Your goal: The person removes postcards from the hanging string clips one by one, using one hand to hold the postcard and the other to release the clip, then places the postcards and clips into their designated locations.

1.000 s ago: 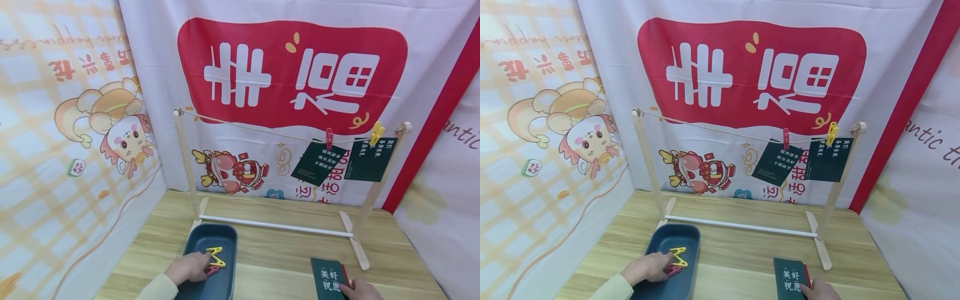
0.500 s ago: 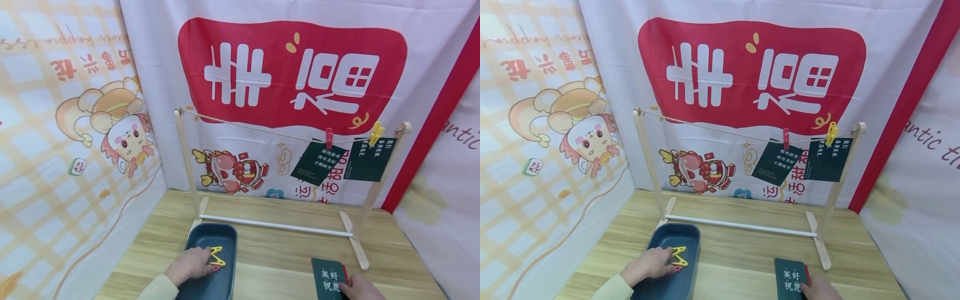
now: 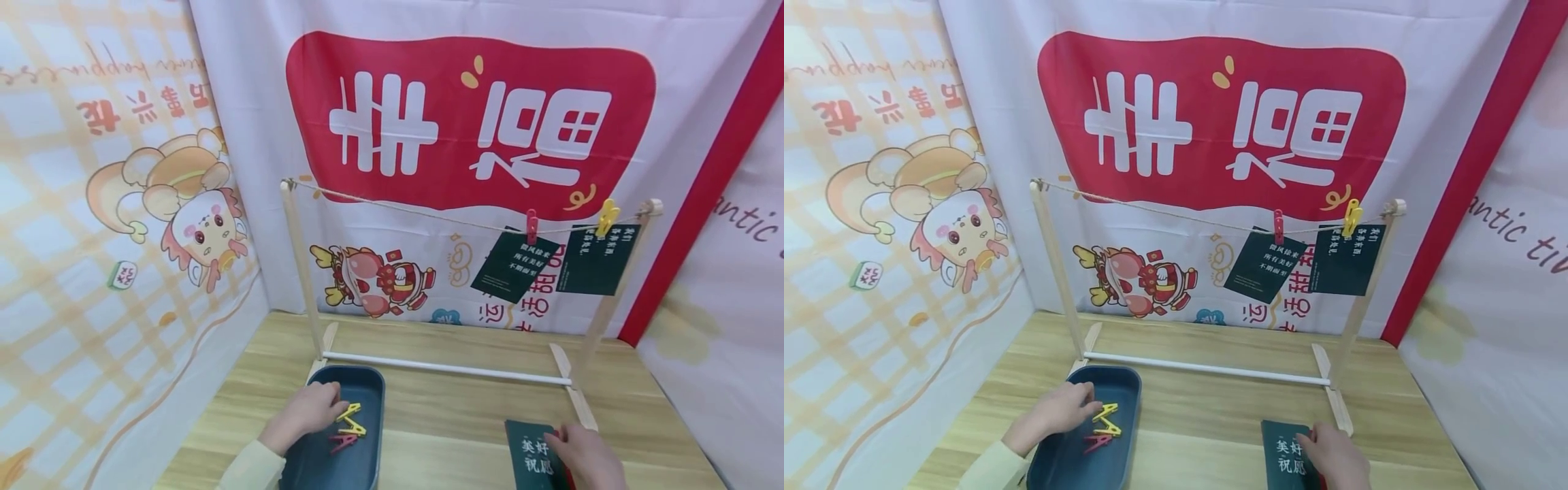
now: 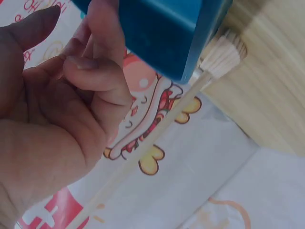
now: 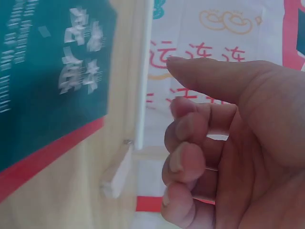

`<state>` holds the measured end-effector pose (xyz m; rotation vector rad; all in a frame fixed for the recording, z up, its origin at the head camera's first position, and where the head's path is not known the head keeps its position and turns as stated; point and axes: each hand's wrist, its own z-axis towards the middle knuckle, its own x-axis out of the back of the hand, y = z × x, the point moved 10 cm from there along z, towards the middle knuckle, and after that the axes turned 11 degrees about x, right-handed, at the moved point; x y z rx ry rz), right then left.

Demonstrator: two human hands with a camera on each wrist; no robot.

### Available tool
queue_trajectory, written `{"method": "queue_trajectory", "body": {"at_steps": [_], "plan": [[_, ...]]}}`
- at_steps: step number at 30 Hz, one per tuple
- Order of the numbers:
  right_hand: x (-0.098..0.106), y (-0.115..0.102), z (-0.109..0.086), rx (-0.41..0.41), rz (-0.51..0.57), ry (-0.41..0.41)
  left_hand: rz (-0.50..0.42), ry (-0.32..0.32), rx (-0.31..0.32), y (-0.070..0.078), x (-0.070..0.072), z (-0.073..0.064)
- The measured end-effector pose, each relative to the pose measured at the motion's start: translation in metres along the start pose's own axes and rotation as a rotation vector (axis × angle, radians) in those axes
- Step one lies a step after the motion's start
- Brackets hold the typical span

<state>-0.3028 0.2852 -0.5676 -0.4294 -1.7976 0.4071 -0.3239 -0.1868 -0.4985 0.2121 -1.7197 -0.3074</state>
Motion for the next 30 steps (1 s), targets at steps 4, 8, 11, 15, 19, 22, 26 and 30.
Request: {"method": "queue_trajectory", "body": {"at_steps": [4,8,11,15,19,22,26,30], "plan": [[0.010,-0.015,0.007,0.012,0.016,-0.007,-0.026,0.024,-0.006,0.001,0.006,0.002],[0.024,-0.035,0.014,0.057,-0.003,0.023,-0.030,0.032,0.014,0.001,0.010,0.003],[0.036,-0.048,0.020,0.102,-0.038,0.068,-0.042,0.040,0.021,0.004,0.014,0.003],[0.052,-0.063,0.027,0.165,-0.046,0.137,-0.057,0.061,0.015,0.010,0.020,0.004],[0.079,-0.084,0.028,0.284,-0.044,0.242,-0.059,0.100,0.004,0.020,0.031,0.007],[0.101,-0.101,0.026,0.376,-0.034,0.347,-0.072,0.143,-0.027,0.032,0.044,0.009],[0.121,-0.115,0.026,0.425,0.006,0.435,-0.083,0.206,-0.086,0.053,0.063,0.012],[0.132,-0.124,0.031,0.437,0.088,0.472,-0.078,0.249,-0.136,0.073,0.079,0.014]]}}
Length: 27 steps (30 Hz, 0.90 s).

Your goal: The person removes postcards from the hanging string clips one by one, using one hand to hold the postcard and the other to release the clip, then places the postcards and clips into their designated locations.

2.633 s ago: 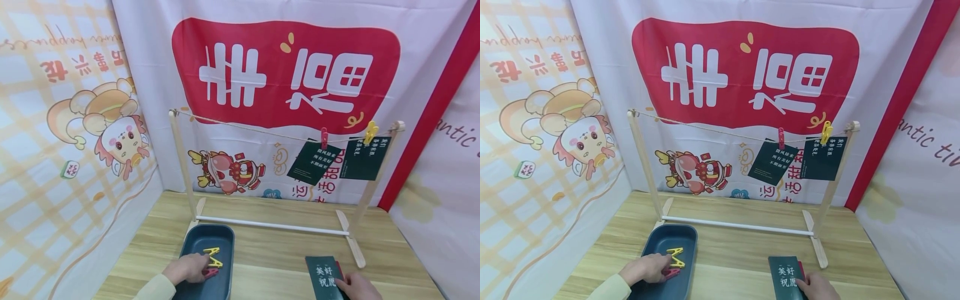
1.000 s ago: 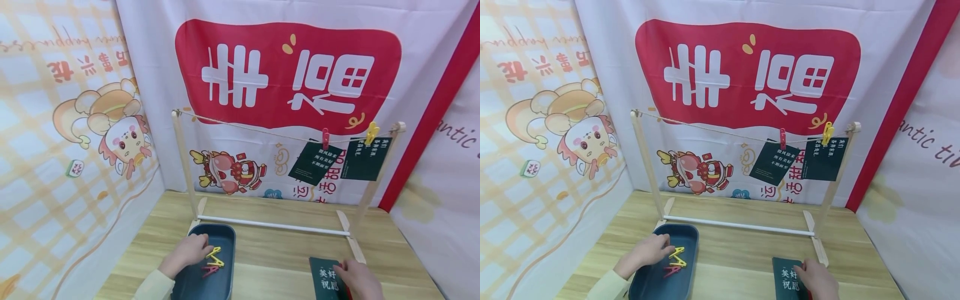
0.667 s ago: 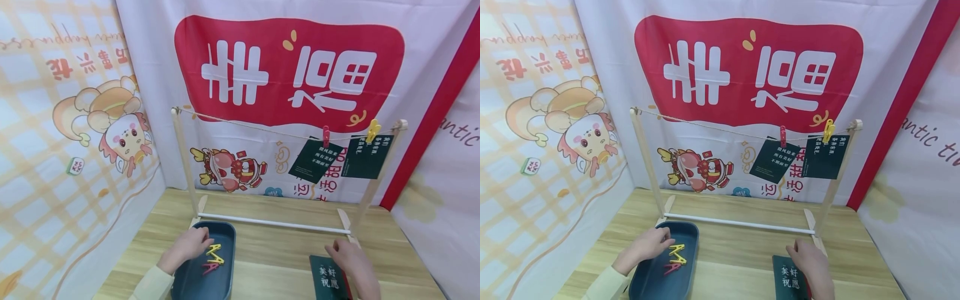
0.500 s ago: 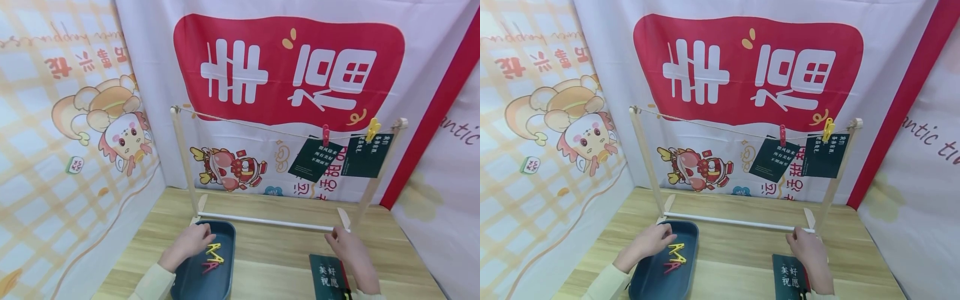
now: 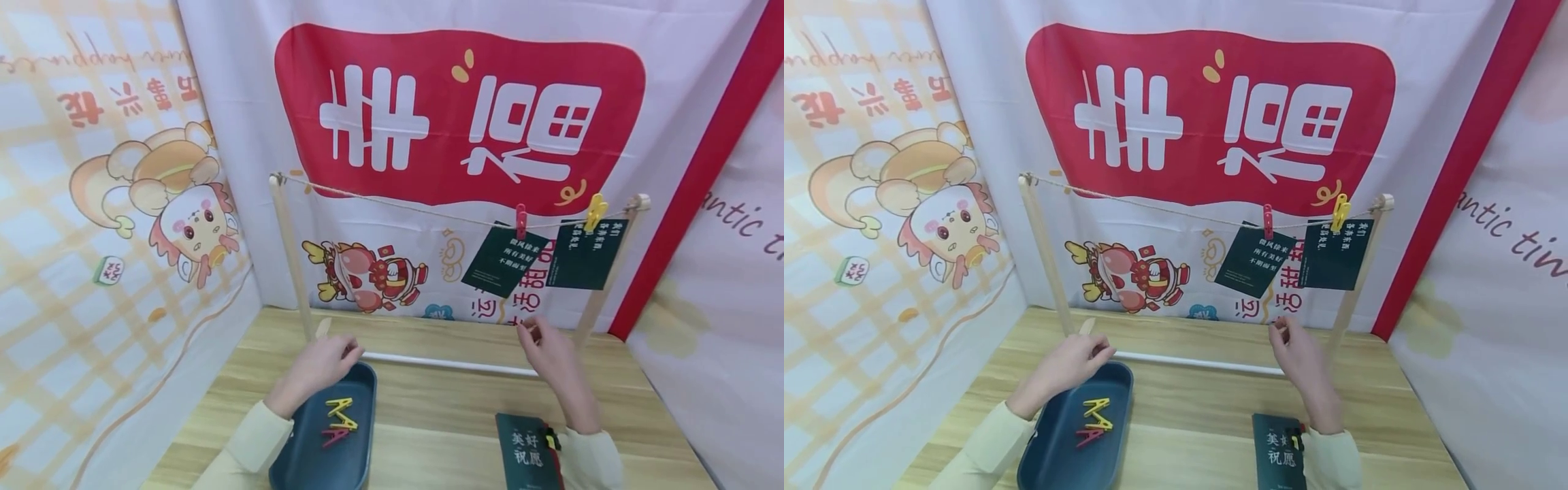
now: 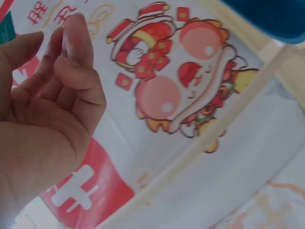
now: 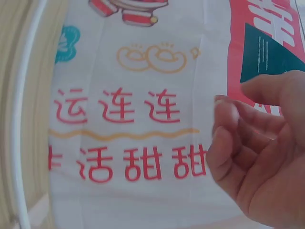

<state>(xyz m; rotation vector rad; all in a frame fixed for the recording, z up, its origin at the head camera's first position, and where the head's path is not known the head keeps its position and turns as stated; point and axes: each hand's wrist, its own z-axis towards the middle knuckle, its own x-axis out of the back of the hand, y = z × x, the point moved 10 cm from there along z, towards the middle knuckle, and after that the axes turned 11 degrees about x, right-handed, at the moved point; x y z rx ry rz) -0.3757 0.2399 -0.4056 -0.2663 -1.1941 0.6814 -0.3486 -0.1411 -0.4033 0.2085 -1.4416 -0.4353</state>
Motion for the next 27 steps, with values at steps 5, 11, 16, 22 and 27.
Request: {"method": "queue_trajectory", "body": {"at_steps": [5,11,16,22,27], "plan": [[-0.001,0.002,0.009,-0.023,0.209,0.095,0.019,0.070,-0.071,0.026,0.019,0.006],[0.002,0.001,0.016,-0.027,0.428,0.171,-0.016,0.147,-0.147,0.058,0.042,0.013],[0.007,-0.006,0.016,-0.040,0.488,0.197,-0.029,0.167,-0.209,0.076,0.050,0.017],[0.020,-0.014,0.020,-0.020,0.494,0.277,-0.062,0.203,-0.288,0.098,0.069,0.024],[0.026,-0.015,0.027,-0.023,0.486,0.319,-0.086,0.226,-0.345,0.123,0.095,0.034]]}}
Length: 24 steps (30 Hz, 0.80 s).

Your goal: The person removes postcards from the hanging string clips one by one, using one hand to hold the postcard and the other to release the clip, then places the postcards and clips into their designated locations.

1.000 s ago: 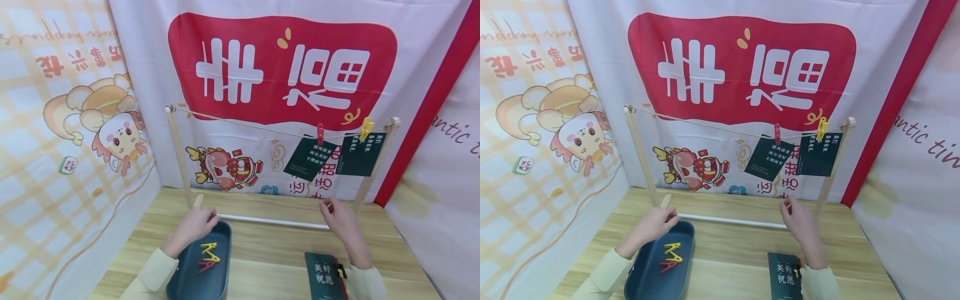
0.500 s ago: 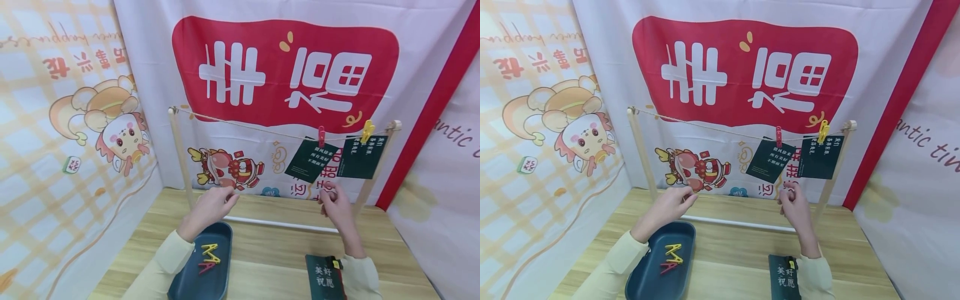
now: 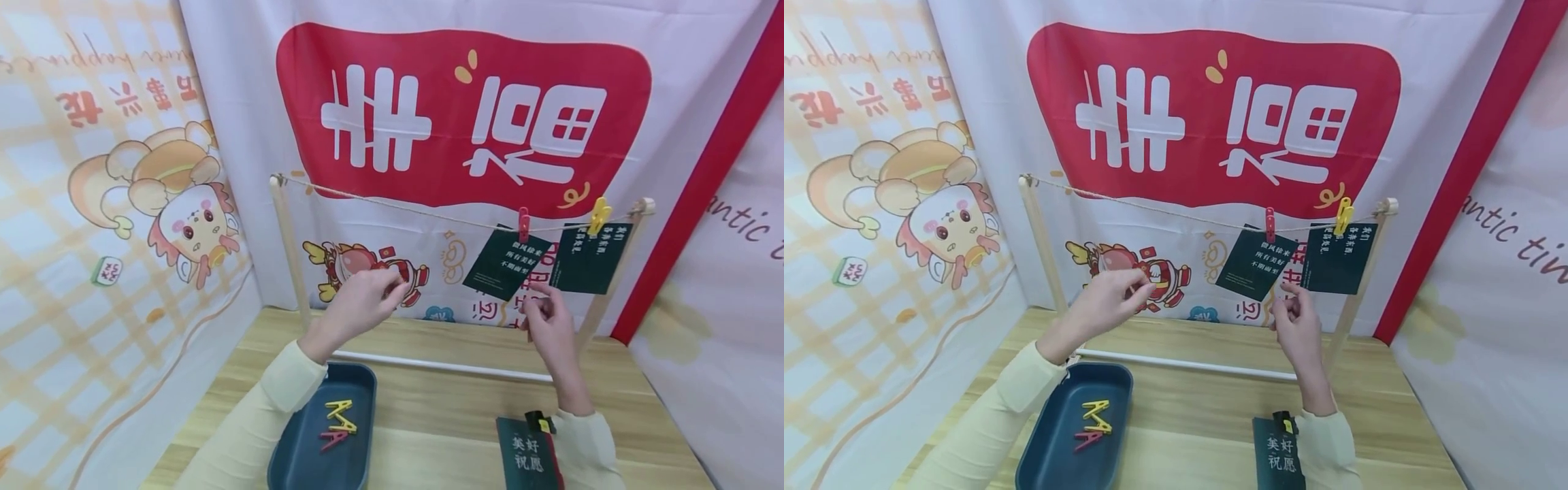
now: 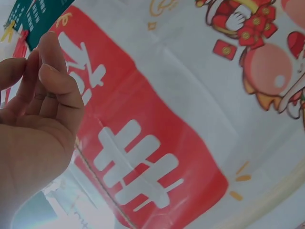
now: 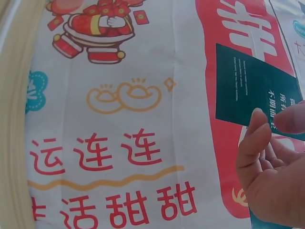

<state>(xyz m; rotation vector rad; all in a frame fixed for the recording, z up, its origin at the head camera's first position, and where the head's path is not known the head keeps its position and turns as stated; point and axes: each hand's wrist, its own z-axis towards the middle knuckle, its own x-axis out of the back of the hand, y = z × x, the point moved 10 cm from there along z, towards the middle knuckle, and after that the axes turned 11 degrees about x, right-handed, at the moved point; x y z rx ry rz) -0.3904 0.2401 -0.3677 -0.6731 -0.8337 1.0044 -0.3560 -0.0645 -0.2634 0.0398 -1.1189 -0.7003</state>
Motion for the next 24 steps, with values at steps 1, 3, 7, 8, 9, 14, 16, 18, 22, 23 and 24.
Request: {"method": "queue_trajectory", "body": {"at_steps": [1,3,7,8,9,14,16,18,22,23,24], "plan": [[0.000,0.000,0.001,-0.008,0.012,-0.001,-0.003,0.004,-0.009,0.004,0.004,0.005],[-0.002,0.001,0.003,-0.021,0.045,-0.008,-0.009,0.014,-0.031,0.013,0.011,0.015],[-0.007,0.005,0.010,-0.055,0.108,-0.032,-0.029,0.024,-0.061,0.031,0.016,0.035],[-0.008,0.007,0.011,-0.067,0.117,-0.039,-0.034,0.024,-0.067,0.036,0.016,0.040],[-0.008,0.005,0.012,-0.074,0.125,-0.046,-0.050,0.020,-0.070,0.042,0.014,0.044],[-0.014,0.011,0.014,-0.130,0.159,-0.068,-0.121,0.024,-0.078,0.063,0.010,0.062],[-0.017,0.014,0.016,-0.145,0.172,-0.069,-0.147,0.037,-0.074,0.067,0.011,0.069],[-0.020,0.016,0.018,-0.153,0.194,-0.071,-0.167,0.053,-0.065,0.071,0.011,0.075],[-0.024,0.018,0.020,-0.164,0.286,-0.077,-0.178,0.071,-0.044,0.078,0.009,0.090],[-0.026,0.018,0.020,-0.168,0.319,-0.077,-0.177,0.072,-0.043,0.080,0.009,0.093],[-0.027,0.019,0.020,-0.171,0.348,-0.080,-0.172,0.068,-0.042,0.083,0.007,0.097]]}}
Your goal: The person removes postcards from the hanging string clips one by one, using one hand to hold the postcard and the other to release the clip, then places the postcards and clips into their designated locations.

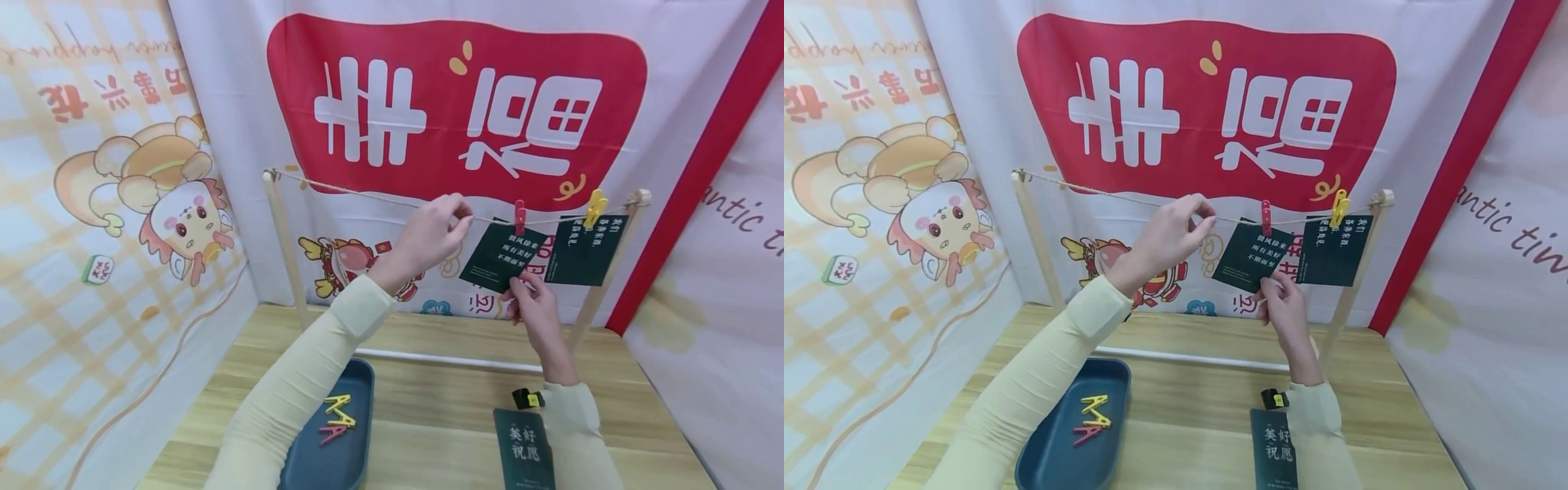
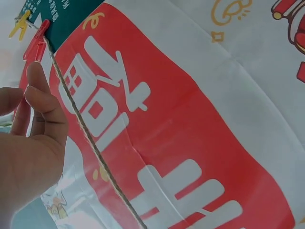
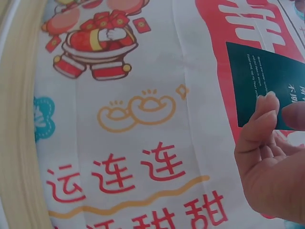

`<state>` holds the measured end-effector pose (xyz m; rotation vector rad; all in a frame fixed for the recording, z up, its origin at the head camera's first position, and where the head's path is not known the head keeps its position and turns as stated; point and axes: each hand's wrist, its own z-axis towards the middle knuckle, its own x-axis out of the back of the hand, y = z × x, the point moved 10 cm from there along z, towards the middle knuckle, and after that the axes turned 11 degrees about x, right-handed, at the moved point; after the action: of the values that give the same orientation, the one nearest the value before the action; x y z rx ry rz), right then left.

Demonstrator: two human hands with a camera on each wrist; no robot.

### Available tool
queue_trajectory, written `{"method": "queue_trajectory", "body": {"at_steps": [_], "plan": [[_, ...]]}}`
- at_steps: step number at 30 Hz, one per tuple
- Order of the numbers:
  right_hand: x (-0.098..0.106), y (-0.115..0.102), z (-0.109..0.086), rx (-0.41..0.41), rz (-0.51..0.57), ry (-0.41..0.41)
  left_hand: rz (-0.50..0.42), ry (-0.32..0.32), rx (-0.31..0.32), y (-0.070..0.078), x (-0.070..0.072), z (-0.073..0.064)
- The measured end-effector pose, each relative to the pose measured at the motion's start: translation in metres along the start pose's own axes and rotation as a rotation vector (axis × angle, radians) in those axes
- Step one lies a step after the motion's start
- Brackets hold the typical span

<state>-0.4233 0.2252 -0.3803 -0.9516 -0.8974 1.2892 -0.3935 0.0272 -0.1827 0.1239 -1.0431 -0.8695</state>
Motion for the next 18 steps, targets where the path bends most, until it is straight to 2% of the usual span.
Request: {"method": "queue_trajectory", "body": {"at_steps": [3,7,11,18], "plan": [[-0.003,0.003,0.001,-0.017,0.085,-0.009,0.018,-0.016,-0.002,0.008,-0.005,0.010],[-0.006,0.007,0.002,-0.051,0.144,-0.016,0.053,-0.065,0.011,0.014,-0.015,0.020],[-0.006,0.009,0.002,-0.074,0.165,-0.016,0.072,-0.122,0.039,0.015,-0.025,0.027],[0.001,0.005,0.000,-0.075,0.143,-0.006,0.087,-0.143,0.058,0.023,-0.037,0.040]]}}
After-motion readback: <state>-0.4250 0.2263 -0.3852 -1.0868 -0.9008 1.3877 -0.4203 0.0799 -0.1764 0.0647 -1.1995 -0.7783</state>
